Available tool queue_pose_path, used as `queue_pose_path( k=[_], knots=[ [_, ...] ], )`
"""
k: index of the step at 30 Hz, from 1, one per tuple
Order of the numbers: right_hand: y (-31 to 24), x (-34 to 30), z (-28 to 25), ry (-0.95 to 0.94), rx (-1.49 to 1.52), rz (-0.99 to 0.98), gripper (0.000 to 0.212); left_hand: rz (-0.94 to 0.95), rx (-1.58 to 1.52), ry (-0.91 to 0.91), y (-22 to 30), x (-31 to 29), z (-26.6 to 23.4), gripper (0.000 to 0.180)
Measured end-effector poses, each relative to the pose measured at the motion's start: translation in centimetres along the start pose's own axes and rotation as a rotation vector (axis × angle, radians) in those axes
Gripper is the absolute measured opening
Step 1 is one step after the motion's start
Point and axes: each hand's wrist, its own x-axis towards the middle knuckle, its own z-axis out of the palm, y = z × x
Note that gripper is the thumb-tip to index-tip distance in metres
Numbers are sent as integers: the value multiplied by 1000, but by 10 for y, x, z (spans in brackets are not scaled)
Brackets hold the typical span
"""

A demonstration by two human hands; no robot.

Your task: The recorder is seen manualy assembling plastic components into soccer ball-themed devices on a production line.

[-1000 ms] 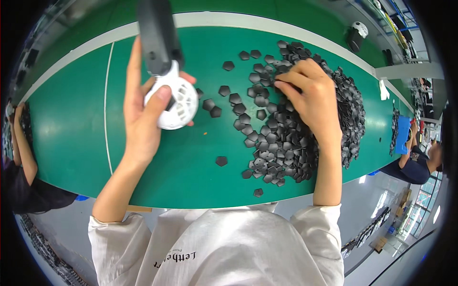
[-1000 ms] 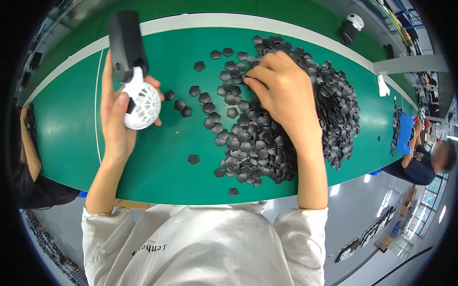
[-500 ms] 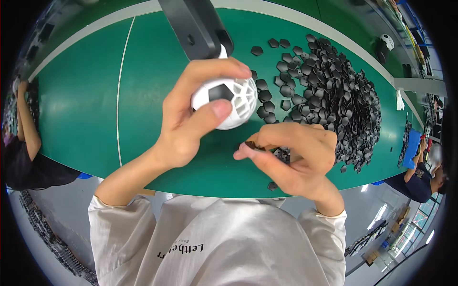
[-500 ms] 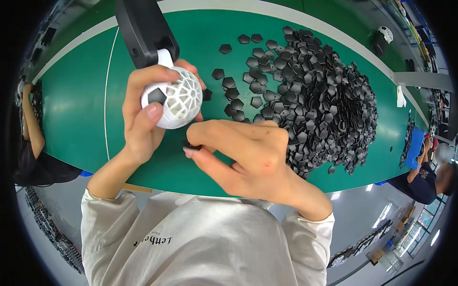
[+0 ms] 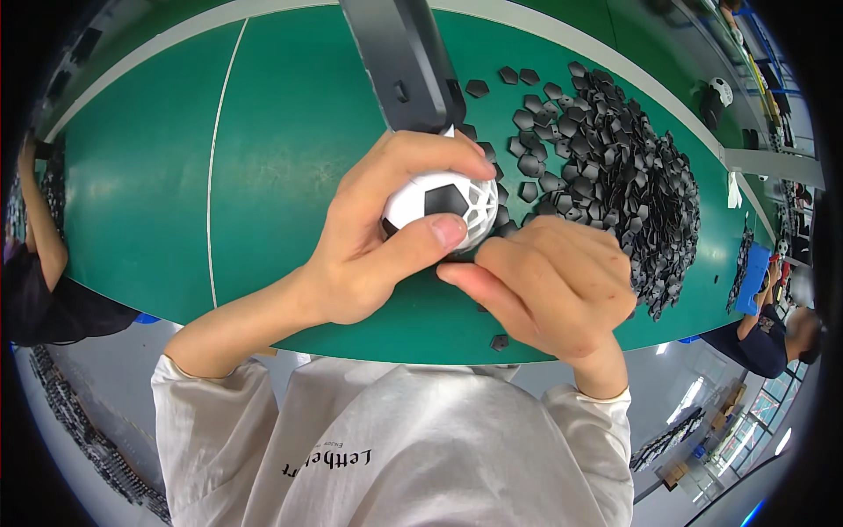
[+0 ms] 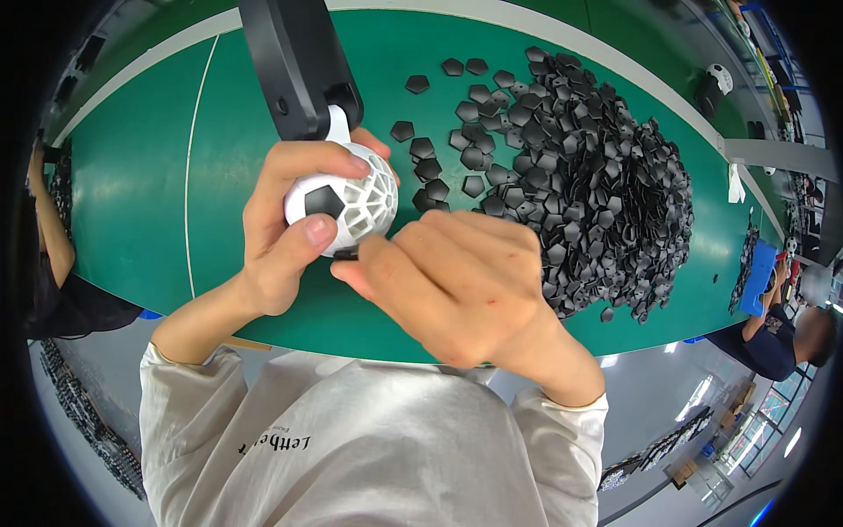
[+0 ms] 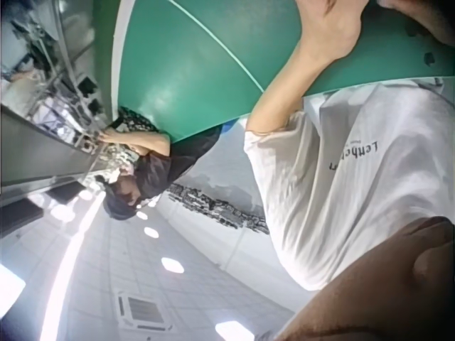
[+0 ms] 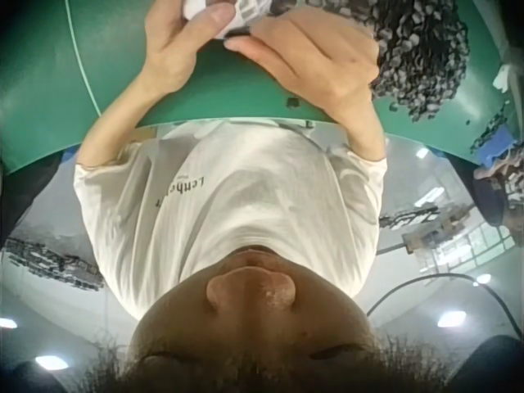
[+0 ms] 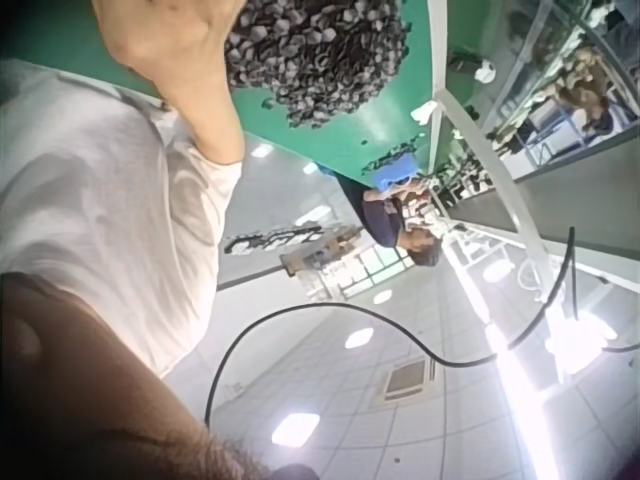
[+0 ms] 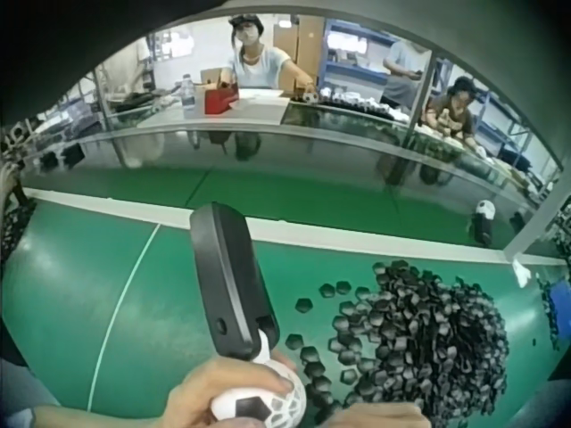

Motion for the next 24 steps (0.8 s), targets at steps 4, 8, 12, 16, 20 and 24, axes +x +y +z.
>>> queue_pose_path(
  k=[4,8,12,16,20,24],
  knots=[
    [4,5,-6,-101,-8,26,29,89,168,-56,-3,-1,-3,35],
    [7,4,-10,-127,24,40,29,-7,47,-21,4,-4,2,35],
    [7,4,-11,-110,-9,58,31,-27,-22,2,5,-5,6,34],
    [8,3,-10,-172,16,188,37,-45,81,24,7,-8,4,36],
    [16,10,-19,-305,234,302,27,-202,-163,-23,10,-2,6,62],
    [48,9,-59,-64,132,479,13,-165,-97,102,10,11,-13,76]
  ],
)
